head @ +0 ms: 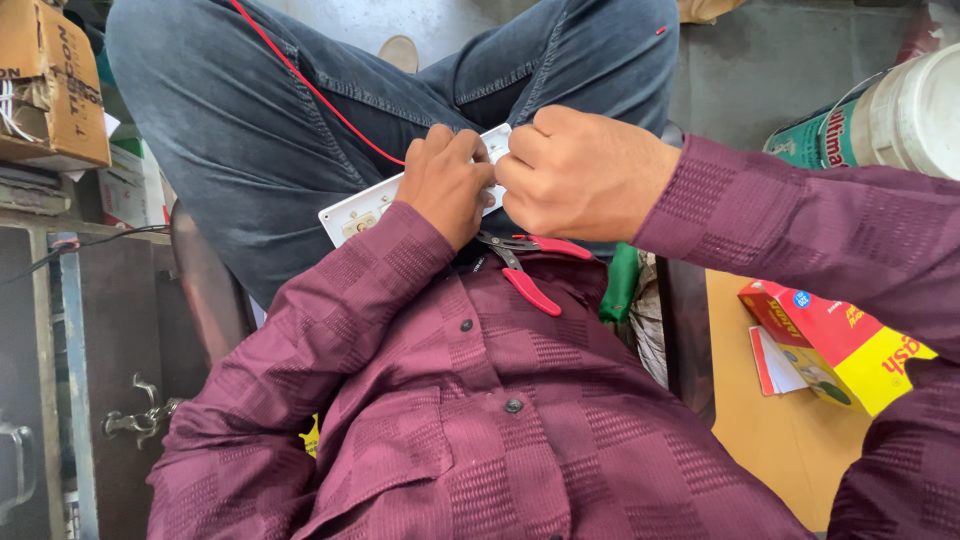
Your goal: The person sits cross-legged on a chair and wires a white electrical panel resting on their lap. They use a screwdriver to tighten terminal screws and pliers to strip and cut red wires, connecting them to the panel's terminals.
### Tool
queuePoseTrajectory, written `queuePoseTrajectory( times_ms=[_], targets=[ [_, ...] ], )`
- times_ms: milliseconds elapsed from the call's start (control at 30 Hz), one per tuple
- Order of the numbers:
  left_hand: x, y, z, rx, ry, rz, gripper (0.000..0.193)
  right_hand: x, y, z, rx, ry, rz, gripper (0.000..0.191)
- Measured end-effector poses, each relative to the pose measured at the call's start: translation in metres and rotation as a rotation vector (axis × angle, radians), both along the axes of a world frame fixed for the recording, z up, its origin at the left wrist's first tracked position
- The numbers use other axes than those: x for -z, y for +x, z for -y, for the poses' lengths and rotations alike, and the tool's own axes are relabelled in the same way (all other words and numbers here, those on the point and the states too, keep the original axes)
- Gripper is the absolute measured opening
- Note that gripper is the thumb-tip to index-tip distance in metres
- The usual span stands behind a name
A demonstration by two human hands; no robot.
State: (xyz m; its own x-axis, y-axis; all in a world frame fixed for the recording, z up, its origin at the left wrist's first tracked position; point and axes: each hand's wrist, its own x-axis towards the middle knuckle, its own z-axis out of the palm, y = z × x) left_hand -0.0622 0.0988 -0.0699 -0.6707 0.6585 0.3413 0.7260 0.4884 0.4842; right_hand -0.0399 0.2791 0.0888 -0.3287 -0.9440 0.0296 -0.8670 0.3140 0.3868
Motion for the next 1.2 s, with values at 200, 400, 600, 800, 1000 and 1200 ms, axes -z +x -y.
queuePoseTrajectory(
  times_ms=[200, 400, 600, 800, 1000, 1200],
  targets=[
    [0.008, -0.003, -0.001, -0.002, 0.006, 0.017, 0.024, 0.011, -0.005, -0.001, 0.075, 0.049, 0.075, 0.014],
    [-0.011, -0.002, 0.000, -0.020, 0.036, 0.021, 0.036, 0.012, -0.001, 0.000, 0.278, 0.063, 0.181, 0.013],
    [-0.048, 0.012, 0.025, -0.123, -0.243, -0.024, 0.105, -0.016, 0.031, -0.042, 0.467, -0.190, 0.287, 0.013],
    [-0.047, 0.005, 0.037, -0.030, -0.269, -0.095, 0.101, 0.033, 0.090, -0.078, 0.802, -0.484, 0.436, 0.020],
    [-0.040, -0.032, 0.025, 0.097, -0.078, -0.029, 0.096, 0.122, 0.095, -0.066, 0.820, -0.819, 0.451, 0.019],
    [-0.069, -0.018, 0.073, 0.011, 0.268, 0.083, 0.068, 0.128, 0.070, -0.031, 0.635, -0.874, 0.391, 0.015]
  ],
)
